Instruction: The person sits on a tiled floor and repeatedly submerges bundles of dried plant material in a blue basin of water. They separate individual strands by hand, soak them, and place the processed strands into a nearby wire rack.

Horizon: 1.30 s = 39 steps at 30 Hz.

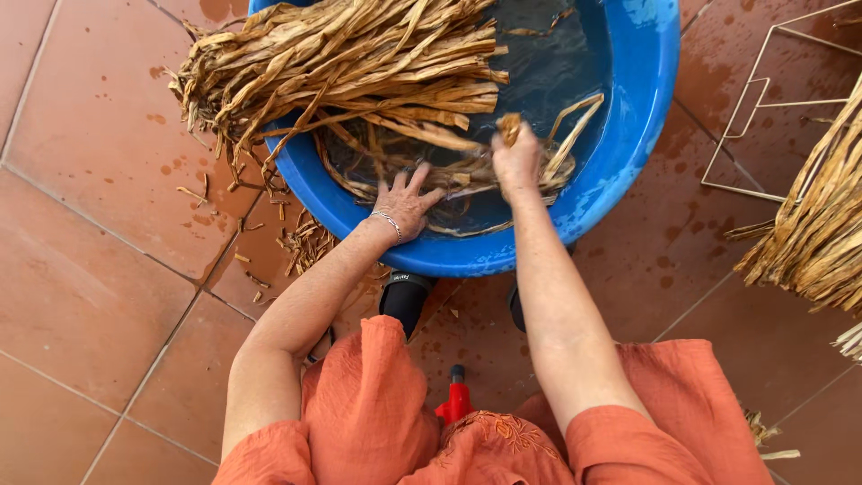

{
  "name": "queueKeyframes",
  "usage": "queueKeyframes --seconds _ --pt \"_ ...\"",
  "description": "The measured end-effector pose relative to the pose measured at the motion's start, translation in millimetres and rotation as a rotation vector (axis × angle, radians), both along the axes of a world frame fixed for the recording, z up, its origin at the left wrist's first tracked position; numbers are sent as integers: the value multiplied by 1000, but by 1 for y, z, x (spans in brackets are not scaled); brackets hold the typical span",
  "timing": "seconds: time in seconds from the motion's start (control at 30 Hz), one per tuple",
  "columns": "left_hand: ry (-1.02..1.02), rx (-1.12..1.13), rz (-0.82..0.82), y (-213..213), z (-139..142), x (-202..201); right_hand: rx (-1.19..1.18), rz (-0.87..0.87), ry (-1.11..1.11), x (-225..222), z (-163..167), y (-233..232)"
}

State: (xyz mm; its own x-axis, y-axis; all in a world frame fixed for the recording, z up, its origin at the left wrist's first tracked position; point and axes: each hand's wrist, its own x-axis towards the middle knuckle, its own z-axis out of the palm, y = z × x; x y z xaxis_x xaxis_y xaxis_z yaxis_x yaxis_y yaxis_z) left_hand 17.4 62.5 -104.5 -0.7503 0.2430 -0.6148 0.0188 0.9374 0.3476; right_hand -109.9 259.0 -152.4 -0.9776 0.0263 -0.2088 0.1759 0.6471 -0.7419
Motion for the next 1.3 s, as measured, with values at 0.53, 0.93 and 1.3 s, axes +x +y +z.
queueKeyframes --seconds 0.53,0.93,1.3 --pt "636 96 205 -19 -43 -47 -252 -48 -1 0 5 3" --pt "617 514 412 -5 44 -79 -930 -264 -236 15 55 4" --pt "775 723 431 59 58 -91 -1238 -283 -237 23 89 -1"
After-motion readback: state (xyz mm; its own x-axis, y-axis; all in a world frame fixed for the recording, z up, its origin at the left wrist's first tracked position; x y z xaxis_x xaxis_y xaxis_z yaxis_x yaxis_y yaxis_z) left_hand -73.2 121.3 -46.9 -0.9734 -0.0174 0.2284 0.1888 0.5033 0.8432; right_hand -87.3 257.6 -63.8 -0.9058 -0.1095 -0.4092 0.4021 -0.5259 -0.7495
